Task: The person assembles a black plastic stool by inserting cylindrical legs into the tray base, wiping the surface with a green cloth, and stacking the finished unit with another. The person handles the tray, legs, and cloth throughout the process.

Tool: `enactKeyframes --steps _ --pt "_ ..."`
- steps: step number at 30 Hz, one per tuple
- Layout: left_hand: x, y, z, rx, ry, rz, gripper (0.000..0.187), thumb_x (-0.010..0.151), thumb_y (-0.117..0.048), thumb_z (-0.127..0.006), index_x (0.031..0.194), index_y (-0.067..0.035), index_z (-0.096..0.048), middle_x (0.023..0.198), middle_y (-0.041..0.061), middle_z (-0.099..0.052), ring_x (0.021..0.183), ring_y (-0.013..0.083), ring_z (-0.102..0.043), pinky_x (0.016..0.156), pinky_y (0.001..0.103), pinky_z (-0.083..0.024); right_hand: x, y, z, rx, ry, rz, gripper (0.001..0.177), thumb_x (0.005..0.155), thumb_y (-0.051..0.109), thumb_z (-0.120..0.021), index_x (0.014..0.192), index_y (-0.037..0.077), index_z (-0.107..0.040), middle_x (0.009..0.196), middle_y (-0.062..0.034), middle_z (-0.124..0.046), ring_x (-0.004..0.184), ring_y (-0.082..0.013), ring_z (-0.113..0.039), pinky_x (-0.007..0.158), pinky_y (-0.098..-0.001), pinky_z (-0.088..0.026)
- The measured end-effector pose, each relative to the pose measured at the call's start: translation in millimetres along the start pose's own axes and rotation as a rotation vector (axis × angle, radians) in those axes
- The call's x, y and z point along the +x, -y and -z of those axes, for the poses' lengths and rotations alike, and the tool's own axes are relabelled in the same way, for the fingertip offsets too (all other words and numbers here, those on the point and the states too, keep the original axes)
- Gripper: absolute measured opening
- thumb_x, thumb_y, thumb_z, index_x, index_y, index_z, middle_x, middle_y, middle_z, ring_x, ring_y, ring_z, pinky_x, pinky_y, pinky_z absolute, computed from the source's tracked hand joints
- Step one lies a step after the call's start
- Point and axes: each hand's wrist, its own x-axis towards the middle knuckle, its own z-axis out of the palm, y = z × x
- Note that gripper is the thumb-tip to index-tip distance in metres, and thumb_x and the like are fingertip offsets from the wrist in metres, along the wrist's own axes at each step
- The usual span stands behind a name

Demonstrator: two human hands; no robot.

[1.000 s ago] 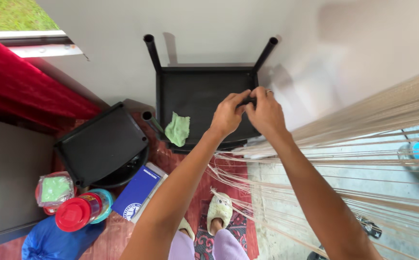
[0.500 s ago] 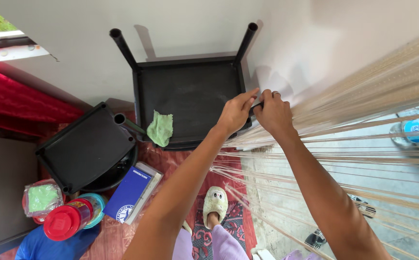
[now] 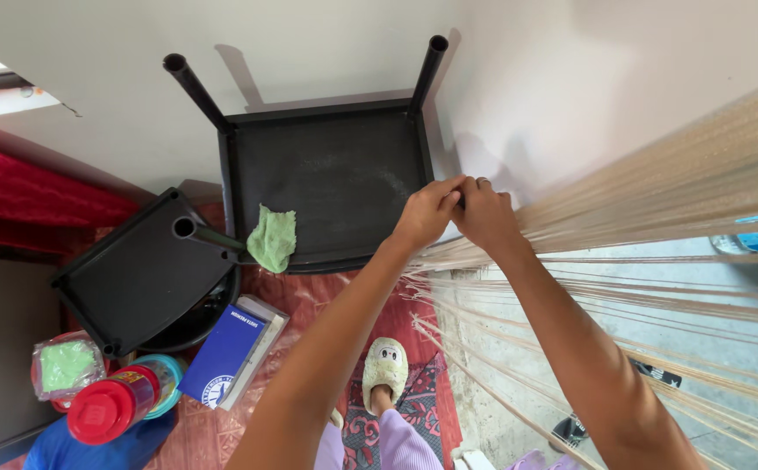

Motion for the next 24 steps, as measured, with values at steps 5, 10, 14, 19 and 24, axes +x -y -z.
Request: enactKeyframes --steps 5,10,14,19,24 --pt "6 6 -7 -0.03 -0.027 0.085 0.038 0.099 -0.019 -0.06 0.136 -0.013 -0.063 0.122 0.017 -0.07 0.1 0.0316 -0.074 0.085 0.039 -0.059 23 -17 -2 0.018 0.148 0.055 0.029 0.087 0.026 -0.073 0.105 0.004 -0.065 0.091 -0.02 -0.071 0.084 -0.0413 -0.07 0.073 -0.0518 -0.057" --pt "11 10 -1 -0.042 -0.067 0.08 0.042 0.098 -0.015 -0.06 0.14 -0.015 -0.06 0.124 0.016 -0.071 0.1 0.0299 -0.074 0.086 0.037 -0.06 32 -13 -19 0.04 0.15 0.026 0.038 0.086 0.026 -0.072 0.116 0.004 -0.061 0.086 -0.0216 -0.07 0.079 -0.0426 -0.071 0.067 -0.0519 -0.058" --pt "10 6 2 -0.097 -0.028 0.126 0.045 0.097 -0.012 -0.061 0.142 -0.017 -0.06 0.118 0.015 -0.075 0.098 0.0267 -0.075 0.085 0.036 -0.06 23 -9 -24 -0.031 0.056 -0.025 0.043 0.089 0.028 -0.073 0.117 0.001 -0.054 0.084 -0.0248 -0.068 0.074 -0.0439 -0.071 0.06 -0.0507 -0.058" --pt "7 -2 2 -0.161 -0.019 0.19 0.046 0.096 -0.011 -0.061 0.142 -0.016 -0.059 0.118 0.013 -0.076 0.091 0.026 -0.077 0.078 0.035 -0.061 21 -6 -27 -0.106 0.068 -0.088 0.04 0.088 0.027 -0.075 0.107 0.002 -0.05 0.083 -0.0231 -0.067 0.071 -0.0424 -0.071 0.058 -0.0491 -0.058" --pt "3 1 1 -0.131 -0.051 0.112 0.045 0.097 -0.009 -0.061 0.142 -0.013 -0.06 0.121 0.015 -0.075 0.097 0.0302 -0.074 0.085 0.037 -0.059 20 3 -27 -0.13 0.033 -0.14 0.038 0.09 0.027 -0.074 0.11 0.004 -0.05 0.084 -0.0219 -0.067 0.072 -0.0428 -0.071 0.059 -0.0502 -0.058"
